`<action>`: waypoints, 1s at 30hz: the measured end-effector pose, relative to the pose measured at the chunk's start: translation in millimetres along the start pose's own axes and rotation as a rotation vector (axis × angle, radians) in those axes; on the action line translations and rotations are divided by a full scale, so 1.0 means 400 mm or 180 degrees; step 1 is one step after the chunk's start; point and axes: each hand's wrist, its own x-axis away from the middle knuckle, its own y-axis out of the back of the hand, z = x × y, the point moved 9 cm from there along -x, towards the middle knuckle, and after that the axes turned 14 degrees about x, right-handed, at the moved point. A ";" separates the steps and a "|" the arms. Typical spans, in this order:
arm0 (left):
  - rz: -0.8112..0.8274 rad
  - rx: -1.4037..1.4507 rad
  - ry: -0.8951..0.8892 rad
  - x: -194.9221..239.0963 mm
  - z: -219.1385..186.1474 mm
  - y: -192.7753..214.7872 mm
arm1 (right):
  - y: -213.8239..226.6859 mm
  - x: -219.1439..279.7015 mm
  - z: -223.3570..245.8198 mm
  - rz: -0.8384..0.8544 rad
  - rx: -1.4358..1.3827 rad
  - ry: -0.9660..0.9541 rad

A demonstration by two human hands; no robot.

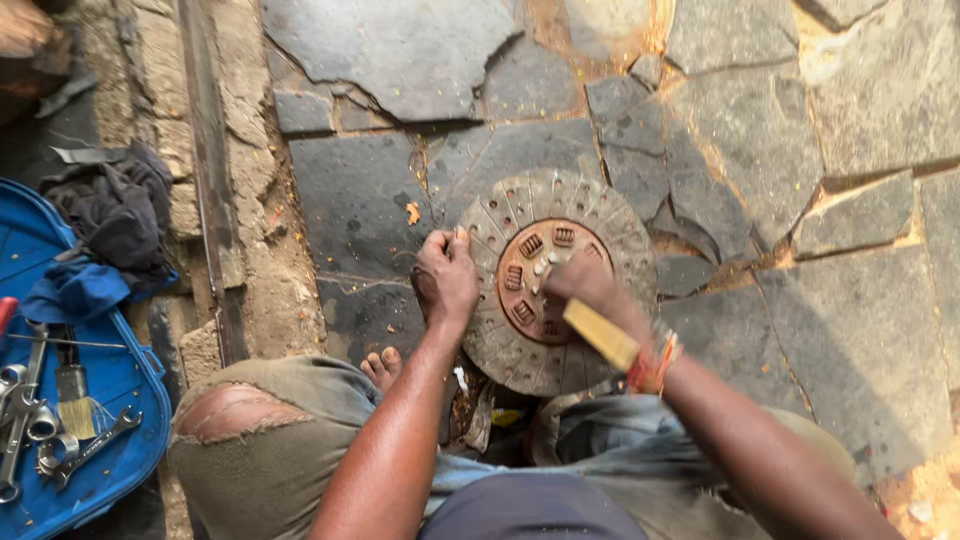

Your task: The person sits on a stone-paved floor and uses a yellow-handled scraper to clean a circular metal part. They scrape the surface and edges of the part, removing rust and debris, while occasionally rotating it to access different areas.

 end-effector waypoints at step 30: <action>0.0119 -0.0095 0.0096 -0.022 0.036 -0.030 | -0.002 -0.043 -0.089 0.0874 0.0439 -0.0563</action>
